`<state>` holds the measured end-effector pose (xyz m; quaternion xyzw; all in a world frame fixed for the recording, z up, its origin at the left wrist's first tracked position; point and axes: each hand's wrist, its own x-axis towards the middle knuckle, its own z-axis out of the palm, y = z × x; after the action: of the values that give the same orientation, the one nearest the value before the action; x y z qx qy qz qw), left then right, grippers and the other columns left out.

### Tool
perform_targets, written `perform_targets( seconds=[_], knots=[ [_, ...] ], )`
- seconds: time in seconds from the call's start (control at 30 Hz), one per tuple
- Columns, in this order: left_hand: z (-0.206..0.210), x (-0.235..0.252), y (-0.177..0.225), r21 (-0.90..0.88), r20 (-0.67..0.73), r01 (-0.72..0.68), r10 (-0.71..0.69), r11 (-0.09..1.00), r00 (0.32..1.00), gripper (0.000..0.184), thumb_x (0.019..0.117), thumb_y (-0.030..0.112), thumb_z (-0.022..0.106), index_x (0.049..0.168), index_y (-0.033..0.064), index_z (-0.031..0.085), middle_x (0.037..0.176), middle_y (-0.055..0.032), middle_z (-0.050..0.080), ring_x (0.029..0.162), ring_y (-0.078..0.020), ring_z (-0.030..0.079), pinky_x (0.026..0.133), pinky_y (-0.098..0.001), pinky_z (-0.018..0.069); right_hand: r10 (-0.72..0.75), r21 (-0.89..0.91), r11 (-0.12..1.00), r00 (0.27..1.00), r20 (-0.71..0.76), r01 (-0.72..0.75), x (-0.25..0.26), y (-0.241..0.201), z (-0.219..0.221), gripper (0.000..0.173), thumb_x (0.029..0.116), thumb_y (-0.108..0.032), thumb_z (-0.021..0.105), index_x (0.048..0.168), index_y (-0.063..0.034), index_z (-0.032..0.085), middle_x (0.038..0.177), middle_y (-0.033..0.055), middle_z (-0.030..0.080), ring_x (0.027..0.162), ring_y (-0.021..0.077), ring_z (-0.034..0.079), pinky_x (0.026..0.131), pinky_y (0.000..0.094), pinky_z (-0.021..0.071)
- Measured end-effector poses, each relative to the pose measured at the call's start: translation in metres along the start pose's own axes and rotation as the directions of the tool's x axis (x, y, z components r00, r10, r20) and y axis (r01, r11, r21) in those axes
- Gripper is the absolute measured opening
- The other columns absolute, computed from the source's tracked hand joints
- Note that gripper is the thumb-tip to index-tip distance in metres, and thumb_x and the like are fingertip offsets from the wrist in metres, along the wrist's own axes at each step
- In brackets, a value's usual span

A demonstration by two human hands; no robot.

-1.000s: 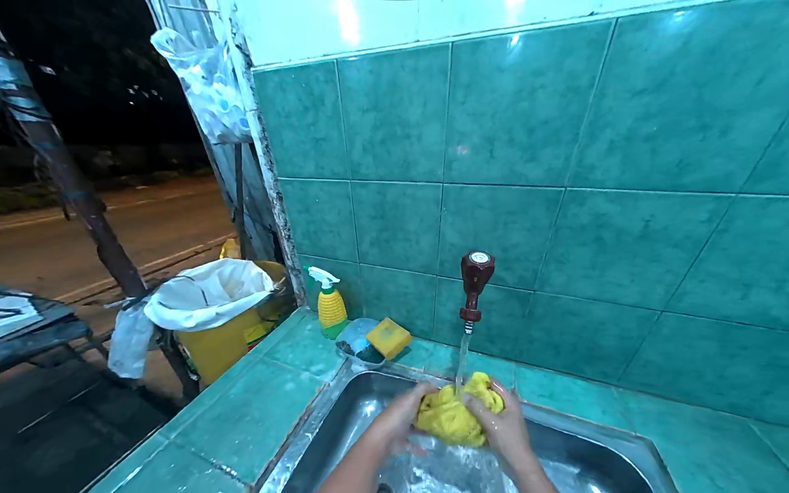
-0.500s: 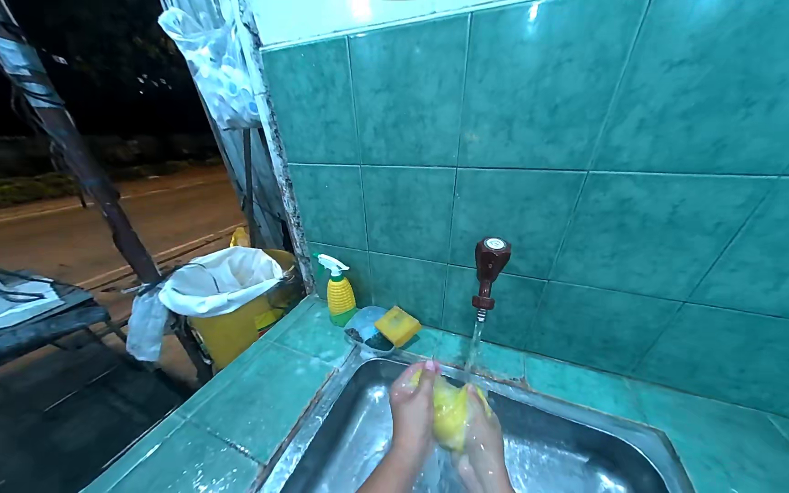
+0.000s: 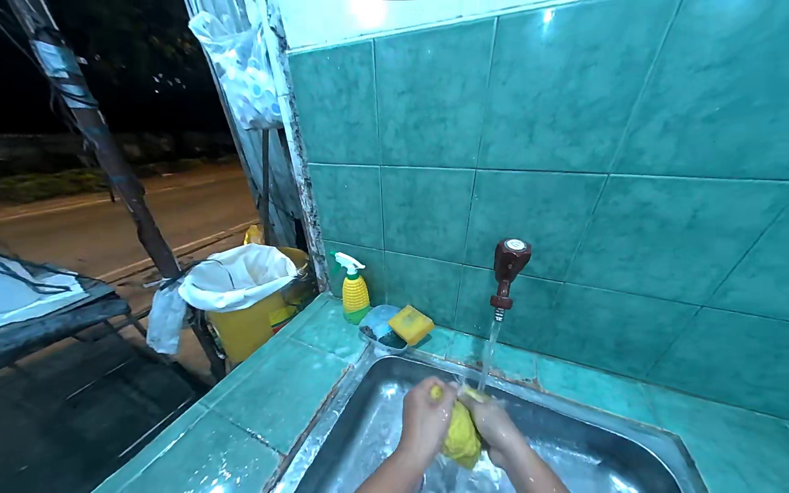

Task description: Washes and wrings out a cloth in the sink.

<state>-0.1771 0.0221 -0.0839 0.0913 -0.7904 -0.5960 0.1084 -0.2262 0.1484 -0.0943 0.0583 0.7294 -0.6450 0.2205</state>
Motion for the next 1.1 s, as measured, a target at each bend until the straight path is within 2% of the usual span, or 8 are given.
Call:
perform_targets(
  seconds=[0.13, 0.3, 0.37, 0.5, 0.63, 0.8, 0.97, 1.1],
  knots=[
    [-0.003, 0.002, -0.025, -0.186, 0.161, 0.490, -0.466, 0.851, 0.870, 0.052, 0.1034, 0.034, 0.061, 0.146, 0.0102, 0.043, 0.127, -0.0241, 0.062, 0.110, -0.0376, 0.065, 0.086, -0.0562, 0.0556, -0.155, -0.593, 0.798, 0.987, -0.033, 0.105, 0.023, -0.021, -0.033, 0.049, 0.1020, -0.044, 0.060, 0.131, -0.0047, 0.066, 0.152, 0.0221, 0.047, 0.141, 0.0416, 0.042, 0.113, 0.0630, 0.0350],
    [0.009, 0.012, -0.015, 0.042, 0.383, 0.293, -0.286, 0.955, 0.878, 0.077, 0.0936, 0.012, 0.071, 0.160, 0.0130, 0.031, 0.152, -0.0207, 0.047, 0.133, -0.0323, 0.055, 0.109, -0.0500, 0.0474, -0.231, -0.626, 0.715, 0.950, 0.210, 0.312, 0.012, -0.045, -0.035, 0.036, 0.1065, -0.025, 0.055, 0.125, 0.0056, 0.065, 0.125, 0.0258, 0.063, 0.118, 0.0344, 0.061, 0.105, 0.0489, 0.0463],
    [0.011, 0.023, -0.001, 0.017, 0.388, 0.148, -0.143, 0.989, 0.911, 0.084, 0.0867, 0.010, 0.078, 0.157, 0.0082, 0.033, 0.148, -0.0208, 0.050, 0.130, -0.0292, 0.057, 0.109, -0.0461, 0.0489, -0.303, -0.540, 0.730, 0.907, 0.293, 0.419, 0.011, -0.051, -0.037, 0.031, 0.1062, -0.020, 0.054, 0.120, 0.0047, 0.066, 0.115, 0.0218, 0.066, 0.107, 0.0288, 0.064, 0.098, 0.0458, 0.0503],
    [0.009, 0.046, 0.029, 0.159, 0.382, -0.077, 0.010, 0.984, 0.924, 0.039, 0.0899, 0.021, 0.075, 0.122, -0.0003, 0.066, 0.114, -0.0157, 0.070, 0.107, -0.0240, 0.068, 0.099, -0.0454, 0.0540, -0.490, -0.223, 0.824, 0.853, 0.182, 0.521, 0.006, -0.056, -0.046, 0.036, 0.1032, -0.020, 0.059, 0.132, -0.0001, 0.065, 0.131, 0.0178, 0.064, 0.119, 0.0216, 0.063, 0.103, 0.0369, 0.0514],
    [0.003, 0.050, 0.068, 0.080, 0.299, -0.073, 0.045, 0.994, 0.953, 0.032, 0.0983, 0.019, 0.067, 0.123, -0.0011, 0.066, 0.117, -0.0164, 0.070, 0.110, -0.0224, 0.068, 0.100, -0.0423, 0.0536, -0.467, -0.024, 0.881, 0.876, 0.119, 0.473, 0.004, -0.022, -0.051, 0.052, 0.1005, -0.030, 0.063, 0.142, 0.0002, 0.053, 0.133, 0.0154, 0.064, 0.121, 0.0188, 0.063, 0.105, 0.0371, 0.0520],
    [-0.025, 0.050, 0.074, -0.095, 0.272, 0.035, -0.008, 0.995, 0.962, 0.032, 0.1000, 0.013, 0.065, 0.128, -0.0013, 0.061, 0.119, -0.0160, 0.069, 0.108, -0.0199, 0.068, 0.097, -0.0385, 0.0555, -0.456, -0.148, 0.871, 0.883, 0.109, 0.469, 0.008, -0.005, -0.072, 0.019, 0.1004, -0.016, 0.063, 0.105, 0.0003, 0.072, 0.095, 0.0070, 0.071, 0.088, 0.0113, 0.067, 0.085, 0.0329, 0.0560],
    [-0.045, 0.045, 0.058, -0.078, 0.319, 0.028, -0.002, 0.997, 0.948, 0.031, 0.0991, 0.008, 0.065, 0.127, -0.0034, 0.060, 0.118, -0.0143, 0.069, 0.107, -0.0168, 0.068, 0.097, -0.0350, 0.0560, -0.419, -0.502, 0.727, 0.882, 0.217, 0.469, 0.003, -0.046, -0.090, 0.033, 0.1089, -0.021, 0.048, 0.122, 0.0010, 0.069, 0.114, 0.0169, 0.071, 0.107, 0.0222, 0.067, 0.100, 0.0418, 0.0513],
    [-0.048, 0.051, 0.048, -0.037, 0.229, 0.007, 0.001, 0.999, 0.973, 0.052, 0.0899, 0.020, 0.079, 0.133, -0.0007, 0.058, 0.122, -0.0165, 0.068, 0.111, -0.0212, 0.068, 0.099, -0.0396, 0.0563, -0.397, -0.540, 0.729, 0.903, 0.167, 0.420, -0.002, -0.063, -0.094, 0.036, 0.1105, -0.023, 0.044, 0.114, 0.0030, 0.068, 0.106, 0.0190, 0.068, 0.100, 0.0258, 0.066, 0.094, 0.0459, 0.0517]
  ],
)
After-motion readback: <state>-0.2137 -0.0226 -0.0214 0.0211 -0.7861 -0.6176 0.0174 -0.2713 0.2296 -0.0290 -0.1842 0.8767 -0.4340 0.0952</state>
